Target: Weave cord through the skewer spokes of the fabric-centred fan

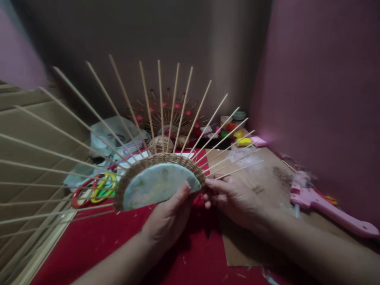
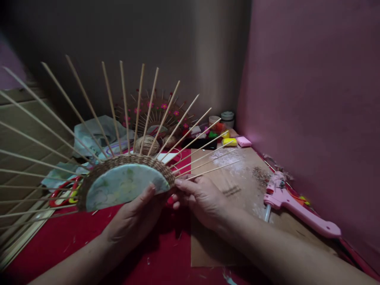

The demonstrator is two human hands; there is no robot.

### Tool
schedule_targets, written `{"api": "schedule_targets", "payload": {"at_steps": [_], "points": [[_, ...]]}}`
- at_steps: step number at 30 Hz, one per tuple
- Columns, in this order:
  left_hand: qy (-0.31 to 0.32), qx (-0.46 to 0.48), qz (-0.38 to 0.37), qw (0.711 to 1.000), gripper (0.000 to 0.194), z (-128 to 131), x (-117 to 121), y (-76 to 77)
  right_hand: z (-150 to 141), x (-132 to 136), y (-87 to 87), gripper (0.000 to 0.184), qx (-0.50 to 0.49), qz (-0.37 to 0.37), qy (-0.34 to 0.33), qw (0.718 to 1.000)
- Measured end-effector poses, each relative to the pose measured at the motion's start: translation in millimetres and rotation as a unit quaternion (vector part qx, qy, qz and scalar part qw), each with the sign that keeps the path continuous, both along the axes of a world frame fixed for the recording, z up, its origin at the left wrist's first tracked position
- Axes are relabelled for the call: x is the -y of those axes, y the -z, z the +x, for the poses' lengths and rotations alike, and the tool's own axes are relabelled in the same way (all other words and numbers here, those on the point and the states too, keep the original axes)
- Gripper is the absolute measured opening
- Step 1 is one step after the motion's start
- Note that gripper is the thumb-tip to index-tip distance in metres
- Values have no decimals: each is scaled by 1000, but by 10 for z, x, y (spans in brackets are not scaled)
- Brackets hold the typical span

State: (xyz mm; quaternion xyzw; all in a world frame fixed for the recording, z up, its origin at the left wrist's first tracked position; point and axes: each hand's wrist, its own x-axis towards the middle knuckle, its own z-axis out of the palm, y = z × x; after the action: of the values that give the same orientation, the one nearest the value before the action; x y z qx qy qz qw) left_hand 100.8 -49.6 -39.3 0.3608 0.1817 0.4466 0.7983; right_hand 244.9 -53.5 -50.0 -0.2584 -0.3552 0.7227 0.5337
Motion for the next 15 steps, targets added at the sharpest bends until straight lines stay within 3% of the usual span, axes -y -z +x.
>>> {"api": "schedule_targets", "payload": {"at_steps": [15], "points": [[-33,-2,9,999,27,15,0,89,-65,38,-35,13,-23,-40,32,998]]}}
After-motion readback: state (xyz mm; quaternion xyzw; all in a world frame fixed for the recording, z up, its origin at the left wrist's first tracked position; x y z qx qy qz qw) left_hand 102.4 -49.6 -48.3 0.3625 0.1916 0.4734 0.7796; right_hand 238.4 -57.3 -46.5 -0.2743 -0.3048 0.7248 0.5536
